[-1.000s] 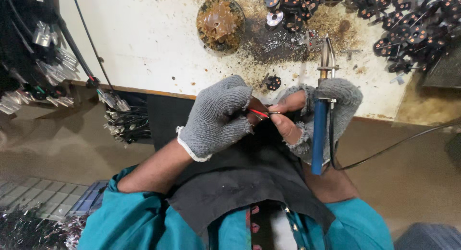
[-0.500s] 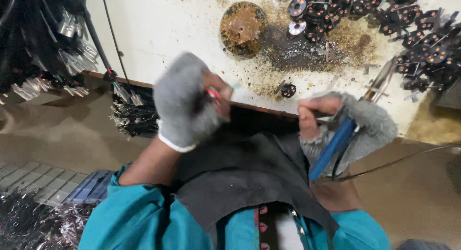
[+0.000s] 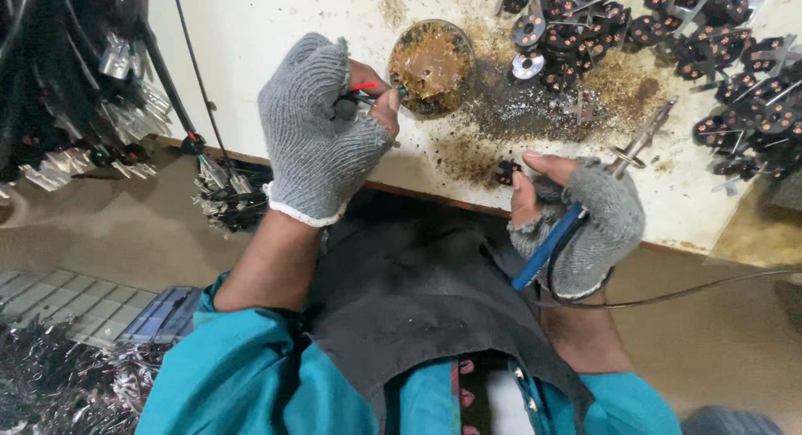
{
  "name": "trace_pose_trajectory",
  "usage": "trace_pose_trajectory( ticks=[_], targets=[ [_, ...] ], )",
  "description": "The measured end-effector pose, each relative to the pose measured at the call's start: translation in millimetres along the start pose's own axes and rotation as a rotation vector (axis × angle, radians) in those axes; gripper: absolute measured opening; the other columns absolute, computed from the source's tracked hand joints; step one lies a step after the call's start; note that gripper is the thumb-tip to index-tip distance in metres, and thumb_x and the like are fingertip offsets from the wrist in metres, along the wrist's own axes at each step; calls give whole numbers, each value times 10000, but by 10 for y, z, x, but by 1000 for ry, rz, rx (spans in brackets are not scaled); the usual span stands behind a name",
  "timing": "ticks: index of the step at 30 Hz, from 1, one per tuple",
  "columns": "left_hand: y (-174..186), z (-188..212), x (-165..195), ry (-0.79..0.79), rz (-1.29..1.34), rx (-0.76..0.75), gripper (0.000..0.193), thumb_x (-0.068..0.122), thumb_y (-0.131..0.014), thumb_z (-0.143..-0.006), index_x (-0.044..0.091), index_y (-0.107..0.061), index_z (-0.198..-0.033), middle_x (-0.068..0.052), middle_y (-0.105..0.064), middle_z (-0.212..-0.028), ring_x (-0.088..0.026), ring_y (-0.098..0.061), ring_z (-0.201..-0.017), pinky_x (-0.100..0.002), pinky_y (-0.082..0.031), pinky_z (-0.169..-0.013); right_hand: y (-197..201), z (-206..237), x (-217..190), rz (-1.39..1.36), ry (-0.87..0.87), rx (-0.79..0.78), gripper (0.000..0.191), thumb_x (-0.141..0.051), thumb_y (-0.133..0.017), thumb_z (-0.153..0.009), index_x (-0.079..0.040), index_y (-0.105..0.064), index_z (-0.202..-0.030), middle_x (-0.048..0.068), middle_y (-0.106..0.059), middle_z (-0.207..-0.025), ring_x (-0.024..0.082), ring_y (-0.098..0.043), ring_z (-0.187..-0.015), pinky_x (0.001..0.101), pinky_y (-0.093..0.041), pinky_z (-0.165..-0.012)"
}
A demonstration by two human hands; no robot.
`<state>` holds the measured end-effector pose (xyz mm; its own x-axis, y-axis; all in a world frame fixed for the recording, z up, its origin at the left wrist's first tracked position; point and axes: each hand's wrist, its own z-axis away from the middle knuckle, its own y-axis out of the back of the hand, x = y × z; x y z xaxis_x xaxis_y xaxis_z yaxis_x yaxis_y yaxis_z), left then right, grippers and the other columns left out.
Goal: The person solders red and black wires onto small black connector components at a workbench. They hold a component in one hand and a soldering iron in the other, dip wires into flux, solder the wire to the component terminal, and set the finished part aside, repeating with new components.
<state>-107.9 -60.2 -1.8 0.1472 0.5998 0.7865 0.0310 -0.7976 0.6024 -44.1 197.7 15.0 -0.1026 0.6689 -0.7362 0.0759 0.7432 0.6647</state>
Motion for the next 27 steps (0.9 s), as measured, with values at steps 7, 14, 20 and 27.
trace_pose_trajectory(
  ticks=[7,14,20,27],
  targets=[
    [48,49,67,-34,61,65,142,59,-807,-904,72,-665,-896,-47,-590,-831,-152,-586,-710,-284,-489,-617,75,-34,-45,50,54,-94,269,-81,-869,-888,-108,-754,-1130,74,-744,-983,247,-680,-868,346,-515,-824],
    [14,356,439,-77,183,-255,163,158,-836,-826,155,-683,-883,-43,-581,-802,-221,-609,-731,-350,-492,-644,87,-14,-66,-187,-110,-43,316,-246,-852,-837,1,-686,-945,119,-729,-859,282,-595,-710,405,-428,-658],
    [-311,371,526,-164,-56,-346,188,226,-844,-743,209,-696,-857,-40,-574,-787,-278,-631,-697,-414,-462,-585,335,363,73,-430,-172,-71,696,-706,-653,-978,-13,-698,-1022,77,-719,-903,159,-675,-820,312,-506,-736],
    [-370,331,565,-176,-78,-376,255,237,-852,-719,209,-694,-918,-52,-561,-806,-291,-622,-712,-429,-452,-592,271,562,448,34,169,-63,557,-598,-663,-873,-76,-717,-1063,106,-626,-873,324,-608,-848,427,-457,-730]
  ],
)
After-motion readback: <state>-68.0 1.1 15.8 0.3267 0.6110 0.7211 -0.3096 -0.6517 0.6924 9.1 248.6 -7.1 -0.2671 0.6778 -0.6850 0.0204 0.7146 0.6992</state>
